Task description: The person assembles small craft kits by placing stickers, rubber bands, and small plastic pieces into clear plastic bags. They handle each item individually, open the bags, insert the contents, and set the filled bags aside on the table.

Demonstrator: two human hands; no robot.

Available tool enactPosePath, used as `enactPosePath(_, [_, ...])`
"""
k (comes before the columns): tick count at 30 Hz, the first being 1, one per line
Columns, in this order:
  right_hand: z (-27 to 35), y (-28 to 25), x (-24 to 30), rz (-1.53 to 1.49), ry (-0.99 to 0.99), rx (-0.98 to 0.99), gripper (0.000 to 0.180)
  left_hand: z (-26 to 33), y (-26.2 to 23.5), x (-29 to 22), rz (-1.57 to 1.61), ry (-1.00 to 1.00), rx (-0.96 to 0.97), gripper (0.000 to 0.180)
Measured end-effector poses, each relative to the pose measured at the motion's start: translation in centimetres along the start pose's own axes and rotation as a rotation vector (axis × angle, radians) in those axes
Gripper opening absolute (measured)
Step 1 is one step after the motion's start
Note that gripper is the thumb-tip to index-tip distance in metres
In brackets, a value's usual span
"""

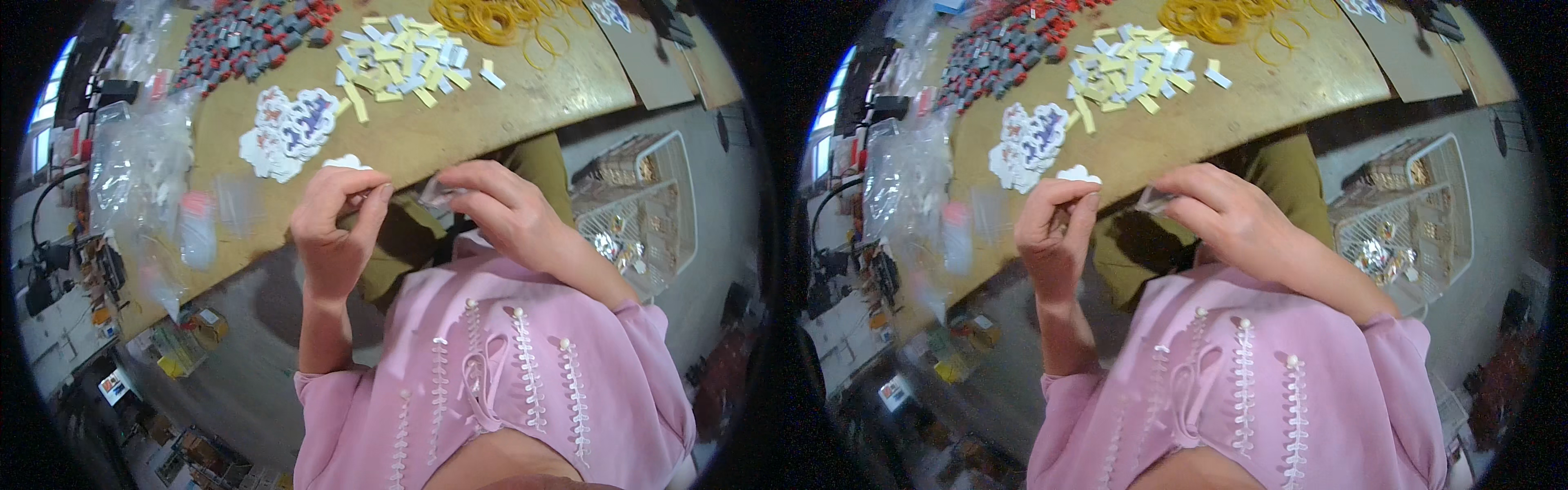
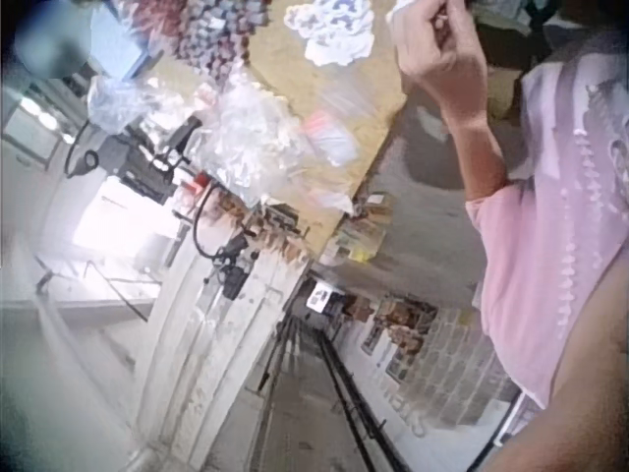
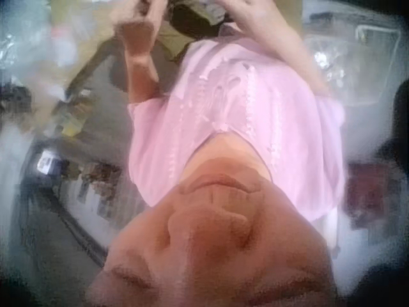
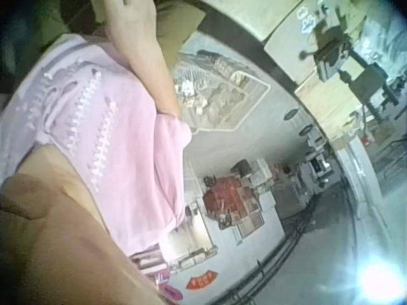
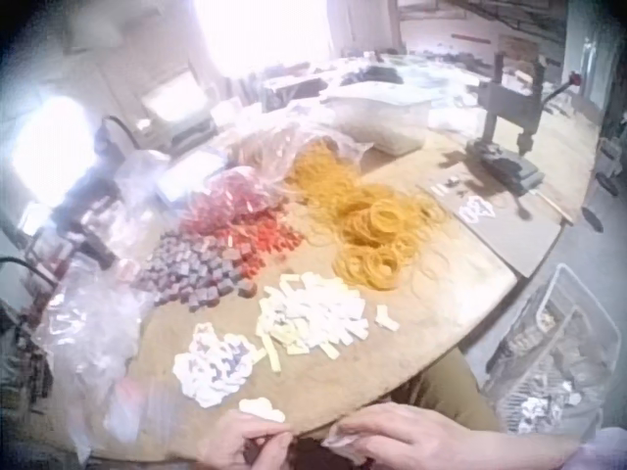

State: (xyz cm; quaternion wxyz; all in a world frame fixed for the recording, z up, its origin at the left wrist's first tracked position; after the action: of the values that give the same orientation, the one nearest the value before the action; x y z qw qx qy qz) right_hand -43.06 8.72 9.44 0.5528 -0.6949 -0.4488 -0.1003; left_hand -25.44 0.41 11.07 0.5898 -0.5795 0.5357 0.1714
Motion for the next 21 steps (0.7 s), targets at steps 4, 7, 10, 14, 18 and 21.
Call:
enactPosePath(4, [0.2,-0.9,0.3,0.041,-0.019,-0.008,0.027,-4.2,-1.4,0.0,-0.151,0.058,0.041,0.005])
enactPosePath(7, [0.4,-0.7,-0.3,0.052,0.0,-0.029,0.024,-9.2,-3.3,2.5,-0.426,0.087,-0.025,0.014])
enactPosePath(10, [1.0,-0.4,-0.7,0.042,0.036,-0.021,0.022,-13.8,-5.1,6.9,-0.597,0.158,-0.089,0.023])
enactPosePath(14, [2.1,-1.0,-1.5,0.026,0.07,-0.044,0.024,-16.9,-3.2,7.8,-0.727,0.213,0.004,0.027])
enactPosePath(18, [2.6,-1.7,-2.3,0.008,0.095,-0.067,0.023,-18.3,-3.0,9.6,-0.851,0.078,0.032,0.028])
enactPosePath(21, [2.3,-2.0,-2.5,0.0,0.087,-0.085,0.019,-18.9,-4.5,11.0,-0.86,-0.003,0.053,0.03])
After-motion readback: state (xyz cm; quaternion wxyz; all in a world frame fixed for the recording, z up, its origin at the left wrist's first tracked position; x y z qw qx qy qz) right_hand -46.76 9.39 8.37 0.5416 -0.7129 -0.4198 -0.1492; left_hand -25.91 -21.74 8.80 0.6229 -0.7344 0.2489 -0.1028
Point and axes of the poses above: each hand's wrist, its own z-axis away from the middle knuckle, its own y-axis out of the palm, x = y × z, the point moved 9 cm from there along -z, towards the middle knuckle, and after that the axes turned 5 degrees about x, right-handed, at the moved point
